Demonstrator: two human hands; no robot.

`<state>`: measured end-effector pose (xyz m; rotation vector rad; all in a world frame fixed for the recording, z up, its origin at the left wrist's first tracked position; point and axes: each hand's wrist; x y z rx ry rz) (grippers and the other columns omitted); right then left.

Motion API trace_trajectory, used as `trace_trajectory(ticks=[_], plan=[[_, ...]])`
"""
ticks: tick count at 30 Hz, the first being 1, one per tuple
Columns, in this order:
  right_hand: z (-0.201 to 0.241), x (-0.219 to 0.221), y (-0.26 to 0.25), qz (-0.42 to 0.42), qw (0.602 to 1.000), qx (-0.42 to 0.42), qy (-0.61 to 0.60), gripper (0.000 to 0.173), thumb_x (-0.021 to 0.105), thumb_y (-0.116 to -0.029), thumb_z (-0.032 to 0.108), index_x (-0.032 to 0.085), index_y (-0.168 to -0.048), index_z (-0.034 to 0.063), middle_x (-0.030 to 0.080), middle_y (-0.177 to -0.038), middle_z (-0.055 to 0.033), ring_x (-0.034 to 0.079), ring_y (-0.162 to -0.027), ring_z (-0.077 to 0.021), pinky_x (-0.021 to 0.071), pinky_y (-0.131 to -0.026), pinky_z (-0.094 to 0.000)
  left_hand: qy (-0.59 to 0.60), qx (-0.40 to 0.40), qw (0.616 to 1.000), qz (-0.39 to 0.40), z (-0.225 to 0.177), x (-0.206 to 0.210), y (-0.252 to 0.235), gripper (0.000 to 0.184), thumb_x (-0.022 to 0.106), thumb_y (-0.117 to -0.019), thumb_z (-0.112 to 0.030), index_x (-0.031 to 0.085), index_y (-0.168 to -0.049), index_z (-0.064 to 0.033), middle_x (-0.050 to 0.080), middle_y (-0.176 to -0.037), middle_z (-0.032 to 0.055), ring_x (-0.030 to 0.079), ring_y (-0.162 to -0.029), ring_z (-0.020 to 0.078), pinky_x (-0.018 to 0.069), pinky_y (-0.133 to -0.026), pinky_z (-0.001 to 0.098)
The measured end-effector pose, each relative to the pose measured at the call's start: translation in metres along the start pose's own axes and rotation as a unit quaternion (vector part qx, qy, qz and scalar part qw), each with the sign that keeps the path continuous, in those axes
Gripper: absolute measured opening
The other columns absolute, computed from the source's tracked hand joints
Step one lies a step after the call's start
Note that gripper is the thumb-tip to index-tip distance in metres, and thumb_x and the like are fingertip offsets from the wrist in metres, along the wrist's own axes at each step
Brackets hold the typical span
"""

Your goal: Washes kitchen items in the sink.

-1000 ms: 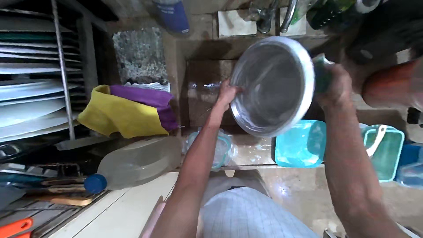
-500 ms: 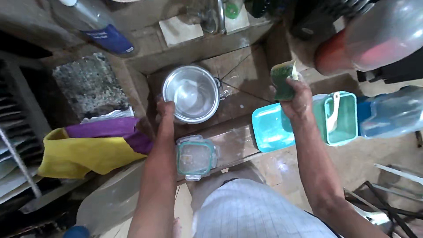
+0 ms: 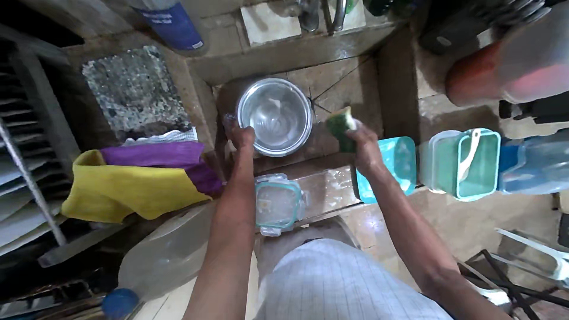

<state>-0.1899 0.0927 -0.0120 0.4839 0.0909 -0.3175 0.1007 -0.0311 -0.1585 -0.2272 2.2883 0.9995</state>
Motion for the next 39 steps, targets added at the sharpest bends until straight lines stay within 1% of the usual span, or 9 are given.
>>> trace_trajectory(ticks=[5,9,13,17,22,28,32,35,39], plan=[[-0.027,0.063,-0.035,0.112,0.973,-0.072,0.19,0.036,0.064,-0.0973,0.013,0.065,-0.132,0.0036,0.066,-0.13,-0.0134,0.067,-0.112,-0.0207,0.0561,-0.098,-0.0425,-0.015,0.024,0.999,-0.027,0.0,0.001,0.0,0.063,0.067,-0.0861,-0.015,0.051,-0.146,-0.0096,0.061,-0.136,0.0228,0.058,-0.127,0.0397,0.0484,-0.101,0.0632],[-0.027,0.059,-0.021,0.122,0.937,-0.117,0.305,0.038,0.069,-0.0958,0.013,0.064,-0.132,0.0035,0.065,-0.13,-0.0188,0.068,-0.108,-0.0313,0.0574,-0.093,-0.0513,-0.006,0.076,0.995,-0.07,-0.001,0.004,0.003,0.069,0.069,-0.0849,-0.008,0.046,-0.15,-0.0094,0.061,-0.137,0.0236,0.06,-0.126,0.0382,0.0502,-0.103,0.0598],[-0.038,0.063,0.011,0.227,0.936,-0.106,0.246,0.036,0.067,-0.0946,0.014,0.067,-0.129,0.003,0.066,-0.131,-0.0148,0.067,-0.113,-0.0262,0.0562,-0.097,-0.0473,-0.054,0.104,0.989,-0.088,-0.007,0.002,0.009,0.072,0.071,-0.0845,-0.006,0.042,-0.151,-0.0057,0.06,-0.135,0.0273,0.059,-0.125,0.0447,0.0478,-0.102,0.0638],[-0.03,0.056,0.038,0.323,0.925,-0.082,0.182,0.041,0.056,-0.1019,0.02,0.062,-0.14,0.005,0.057,-0.148,-0.0119,0.053,-0.138,-0.0193,0.0418,-0.117,-0.0374,-0.103,0.1,0.986,-0.083,0.002,-0.003,0.004,0.071,0.069,-0.0905,-0.014,0.037,-0.154,-0.0098,0.057,-0.137,0.0312,0.056,-0.122,0.0533,0.0464,-0.095,0.0736],[-0.059,0.049,0.03,0.257,0.964,-0.046,0.058,0.036,0.064,-0.0967,0.012,0.067,-0.131,0.0004,0.065,-0.136,-0.014,0.061,-0.128,-0.0173,0.0491,-0.11,-0.0343,-0.089,0.09,0.986,-0.105,-0.005,-0.004,-0.01,0.068,0.071,-0.0908,-0.011,0.044,-0.153,-0.0113,0.06,-0.135,0.028,0.059,-0.124,0.0458,0.0467,-0.102,0.0659],[-0.058,0.06,0.004,0.24,0.97,0.047,0.011,0.047,0.062,-0.0995,0.013,0.054,-0.144,-0.0006,0.061,-0.139,-0.0157,0.061,-0.125,-0.0167,0.0499,-0.108,-0.0335,-0.097,0.128,0.983,-0.089,-0.005,-0.008,-0.012,0.065,0.069,-0.0898,-0.004,0.045,-0.15,-0.0059,0.06,-0.135,0.028,0.06,-0.124,0.043,0.0471,-0.103,0.0624],[-0.059,0.075,0.006,0.261,0.965,0.002,0.012,0.038,0.065,-0.0955,0.008,0.059,-0.131,-0.0043,0.067,-0.123,-0.018,0.067,-0.111,-0.0201,0.0552,-0.097,-0.0357,-0.101,0.113,0.984,-0.097,-0.004,-0.007,-0.014,0.07,0.072,-0.0887,-0.003,0.043,-0.152,-0.0074,0.059,-0.137,0.0276,0.059,-0.124,0.0461,0.047,-0.101,0.0671],[-0.059,0.093,0.005,0.276,0.958,-0.073,0.033,0.026,0.065,-0.0944,0.008,0.068,-0.118,-0.0002,0.067,-0.123,-0.0156,0.065,-0.115,-0.0211,0.0545,-0.1,-0.0372,-0.112,0.104,0.984,-0.087,-0.005,-0.01,-0.004,0.069,0.069,-0.0909,-0.007,0.041,-0.153,-0.0114,0.06,-0.135,0.0281,0.061,-0.119,0.0499,0.0479,-0.094,0.072],[-0.043,0.117,-0.006,0.247,0.951,-0.121,0.14,0.024,0.065,-0.0954,0.015,0.077,-0.116,0.0097,0.069,-0.123,-0.011,0.063,-0.118,-0.024,0.0523,-0.102,-0.0434,-0.108,0.079,0.987,-0.086,-0.007,-0.015,-0.001,0.072,0.068,-0.088,-0.002,0.041,-0.155,-0.0105,0.06,-0.135,0.028,0.06,-0.123,0.0477,0.0477,-0.099,0.0688]])
Point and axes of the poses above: each hand's wrist, its own y-axis away from the middle knuckle, its own x-axis out of the palm, z = x × y
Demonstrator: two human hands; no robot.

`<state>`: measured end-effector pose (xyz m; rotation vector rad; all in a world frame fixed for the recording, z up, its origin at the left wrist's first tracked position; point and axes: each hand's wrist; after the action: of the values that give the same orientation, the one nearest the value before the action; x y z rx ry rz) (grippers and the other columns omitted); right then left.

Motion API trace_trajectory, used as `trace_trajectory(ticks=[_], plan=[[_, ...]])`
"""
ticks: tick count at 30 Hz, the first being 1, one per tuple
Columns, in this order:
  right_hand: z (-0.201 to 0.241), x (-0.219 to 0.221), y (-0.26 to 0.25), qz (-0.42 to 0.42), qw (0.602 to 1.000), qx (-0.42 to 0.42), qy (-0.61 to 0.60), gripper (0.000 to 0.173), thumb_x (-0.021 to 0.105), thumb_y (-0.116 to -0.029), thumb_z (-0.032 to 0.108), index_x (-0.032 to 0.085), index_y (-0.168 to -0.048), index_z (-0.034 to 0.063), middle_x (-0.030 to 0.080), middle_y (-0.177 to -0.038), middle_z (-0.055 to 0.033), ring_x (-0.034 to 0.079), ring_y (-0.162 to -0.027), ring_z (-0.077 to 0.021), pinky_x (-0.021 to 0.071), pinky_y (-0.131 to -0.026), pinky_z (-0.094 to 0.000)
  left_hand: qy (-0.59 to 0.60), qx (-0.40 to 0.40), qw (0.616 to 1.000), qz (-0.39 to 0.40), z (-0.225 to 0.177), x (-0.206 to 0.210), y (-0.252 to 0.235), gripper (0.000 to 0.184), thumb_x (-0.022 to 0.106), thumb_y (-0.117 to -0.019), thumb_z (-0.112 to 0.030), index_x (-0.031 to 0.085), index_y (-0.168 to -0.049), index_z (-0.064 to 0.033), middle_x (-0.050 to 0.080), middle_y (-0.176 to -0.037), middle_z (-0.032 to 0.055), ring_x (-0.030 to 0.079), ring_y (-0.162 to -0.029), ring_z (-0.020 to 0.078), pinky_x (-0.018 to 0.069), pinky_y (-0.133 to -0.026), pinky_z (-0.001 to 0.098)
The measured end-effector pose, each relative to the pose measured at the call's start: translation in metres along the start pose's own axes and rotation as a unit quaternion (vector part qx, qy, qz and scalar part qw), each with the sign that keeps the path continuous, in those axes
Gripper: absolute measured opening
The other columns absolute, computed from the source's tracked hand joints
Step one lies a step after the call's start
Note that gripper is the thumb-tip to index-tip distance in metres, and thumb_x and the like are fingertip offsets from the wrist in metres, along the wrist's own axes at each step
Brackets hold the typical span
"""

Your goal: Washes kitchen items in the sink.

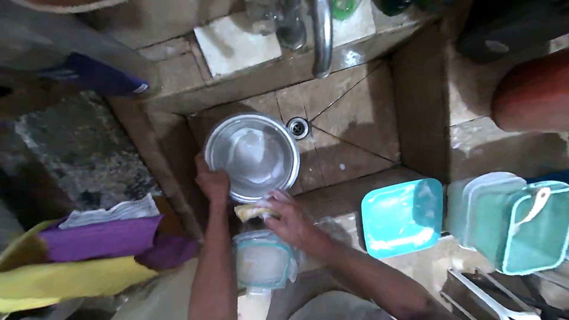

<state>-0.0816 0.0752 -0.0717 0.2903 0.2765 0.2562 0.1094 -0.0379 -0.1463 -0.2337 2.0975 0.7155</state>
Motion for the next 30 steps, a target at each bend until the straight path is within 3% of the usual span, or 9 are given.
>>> trace_trajectory(ticks=[7,10,12,14,17,23,26,27,30], plan=[[-0.015,-0.003,-0.094,0.001,0.931,-0.127,0.342,0.023,0.066,-0.0931,0.01,0.076,-0.114,0.0086,0.069,-0.123,-0.0166,0.066,-0.111,-0.0379,0.0534,-0.09,-0.0552,0.022,0.023,0.999,0.014,0.013,-0.003,-0.009,0.073,0.068,-0.0848,-0.002,0.044,-0.153,-0.0106,0.061,-0.137,0.023,0.061,-0.124,0.0411,0.0493,-0.102,0.0621],[-0.045,0.002,-0.139,0.051,0.911,0.003,0.41,0.035,0.066,-0.0927,0.012,0.067,-0.127,0.0078,0.066,-0.126,-0.0211,0.069,-0.105,-0.0412,0.0571,-0.082,-0.0594,0.063,0.047,0.997,0.014,0.026,0.001,-0.016,0.067,0.064,-0.0922,-0.008,0.043,-0.156,-0.0097,0.057,-0.146,0.0167,0.057,-0.134,0.0308,0.0461,-0.111,0.0511],[-0.065,0.013,-0.156,0.12,0.902,0.117,0.397,0.06,0.071,-0.0902,0.015,0.05,-0.145,0.0056,0.061,-0.131,-0.0277,0.066,-0.109,-0.0476,0.0543,-0.086,-0.0651,0.098,0.048,0.994,0.02,0.027,0.003,-0.022,0.061,0.063,-0.097,-0.012,0.044,-0.155,-0.0127,0.057,-0.147,0.0126,0.056,-0.135,0.025,0.0452,-0.114,0.0461],[-0.078,0.028,-0.156,0.192,0.895,0.135,0.38,0.07,0.077,-0.0859,0.022,0.047,-0.148,0.0066,0.062,-0.126,-0.0272,0.063,-0.113,-0.0464,0.0521,-0.09,-0.0654,0.101,0.048,0.993,0.026,0.028,0.003,-0.022,0.063,0.063,-0.094,-0.007,0.046,-0.154,-0.015,0.058,-0.146,0.0117,0.057,-0.134,0.0249,0.0464,-0.112,0.047],[-0.078,0.036,-0.15,0.245,0.865,0.124,0.419,0.058,0.076,-0.0859,0.019,0.057,-0.139,0.0069,0.065,-0.122,-0.0254,0.063,-0.113,-0.0454,0.0528,-0.088,-0.0651,0.069,0.035,0.997,0.026,0.028,0.001,-0.019,0.074,0.066,-0.085,-0.001,0.047,-0.154,-0.0206,0.065,-0.137,0.0134,0.064,-0.125,0.0297,0.0521,-0.104,0.0527],[-0.064,0.042,-0.2,0.035,0.877,0.149,0.455,0.038,0.057,-0.1004,0.02,0.062,-0.136,0.0082,0.065,-0.128,-0.0241,0.067,-0.111,-0.0445,0.0547,-0.086,-0.0631,0.095,0.023,0.995,0.026,0.025,0.001,-0.019,0.075,0.064,-0.0829,0.001,0.049,-0.153,-0.022,0.067,-0.134,0.0126,0.066,-0.121,0.0297,0.0543,-0.1,0.0534],[-0.079,0.086,-0.18,0.092,0.906,0.004,0.413,0.04,0.058,-0.0998,0.023,0.064,-0.137,0.0087,0.064,-0.134,-0.0195,0.065,-0.116,-0.0381,0.0532,-0.095,-0.0575,0.1,0.026,0.995,0.015,0.024,0.002,-0.018,0.073,0.069,-0.0839,-0.004,0.05,-0.152,-0.0223,0.068,-0.132,0.0124,0.067,-0.119,0.0292,0.0543,-0.1,0.0531],[-0.078,0.091,-0.164,0.133,0.899,-0.013,0.417,0.035,0.061,-0.0974,0.023,0.067,-0.128,0.0068,0.067,-0.125,-0.0194,0.067,-0.109,-0.0387,0.0545,-0.088,-0.0596,0.106,0.029,0.994,0.012,0.025,0.002,-0.019,0.074,0.069,-0.0838,-0.004,0.05,-0.153,-0.0221,0.067,-0.133,0.0125,0.067,-0.119,0.0295,0.0534,-0.101,0.0535],[-0.067,0.062,-0.134,0.254,0.834,0.083,0.482,0.025,0.066,-0.0958,0.019,0.072,-0.117,0.0079,0.067,-0.121,-0.0198,0.066,-0.11,-0.0411,0.0541,-0.082,-0.0641,0.115,0.038,0.993,0.013,0.029,0.001,-0.017,0.078,0.066,-0.0809,0.003,0.049,-0.153,-0.0236,0.065,-0.138,0.009,0.065,-0.124,0.026,0.0529,-0.104,0.0505]])
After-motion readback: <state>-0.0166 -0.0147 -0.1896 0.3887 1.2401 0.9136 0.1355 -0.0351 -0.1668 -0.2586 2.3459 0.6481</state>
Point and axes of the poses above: each hand's wrist, its own y-axis away from the middle knuckle, its own x-axis out of the palm, z = x × y
